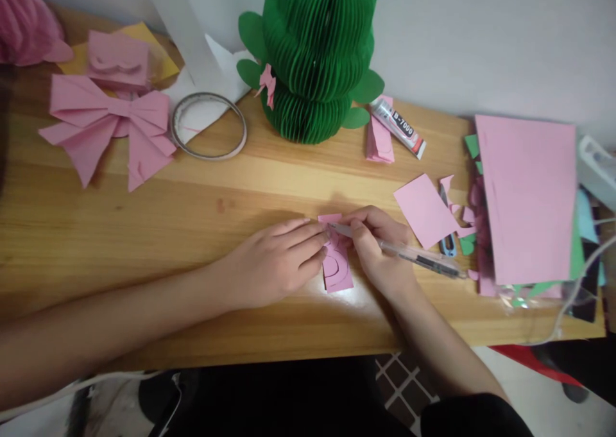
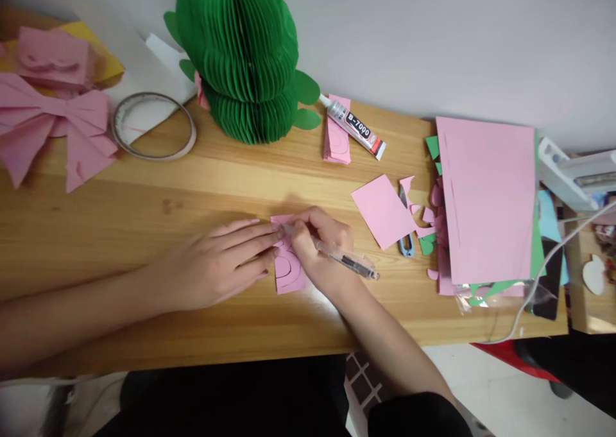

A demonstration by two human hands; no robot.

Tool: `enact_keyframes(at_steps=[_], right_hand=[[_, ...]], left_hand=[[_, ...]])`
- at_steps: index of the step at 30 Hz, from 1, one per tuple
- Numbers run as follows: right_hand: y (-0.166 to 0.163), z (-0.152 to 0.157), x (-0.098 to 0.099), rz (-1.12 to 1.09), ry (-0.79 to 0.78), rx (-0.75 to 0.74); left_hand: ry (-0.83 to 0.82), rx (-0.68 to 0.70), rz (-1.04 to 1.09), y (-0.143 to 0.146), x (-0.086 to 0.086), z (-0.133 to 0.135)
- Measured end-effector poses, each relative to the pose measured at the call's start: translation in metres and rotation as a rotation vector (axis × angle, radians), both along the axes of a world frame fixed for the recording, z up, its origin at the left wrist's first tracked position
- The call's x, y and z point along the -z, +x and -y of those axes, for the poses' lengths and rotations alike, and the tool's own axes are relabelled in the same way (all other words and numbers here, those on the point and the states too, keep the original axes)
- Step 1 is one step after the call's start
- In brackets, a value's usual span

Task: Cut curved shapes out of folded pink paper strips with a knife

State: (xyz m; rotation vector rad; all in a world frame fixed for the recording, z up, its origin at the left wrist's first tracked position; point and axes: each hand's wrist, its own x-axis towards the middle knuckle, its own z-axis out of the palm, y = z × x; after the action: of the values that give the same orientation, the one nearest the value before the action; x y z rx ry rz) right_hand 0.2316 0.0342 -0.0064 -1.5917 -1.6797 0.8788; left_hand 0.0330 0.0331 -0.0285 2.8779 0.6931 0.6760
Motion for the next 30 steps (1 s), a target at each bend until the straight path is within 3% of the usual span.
enact_keyframes(at_steps=[17, 30], right_hand=[[-0.0008, -0.0056, 0.0042, -0.224, -0.125, -0.068], [-0.002, -0.0076, 0.0027, -0.216, -0.118, -0.074]], left_hand=[[-0.025, -0.002, 0.02, 0.0015, -0.0004, 0.0005], [0.023, -0.016, 0.004, 0.001, 0.0007, 0.0016]])
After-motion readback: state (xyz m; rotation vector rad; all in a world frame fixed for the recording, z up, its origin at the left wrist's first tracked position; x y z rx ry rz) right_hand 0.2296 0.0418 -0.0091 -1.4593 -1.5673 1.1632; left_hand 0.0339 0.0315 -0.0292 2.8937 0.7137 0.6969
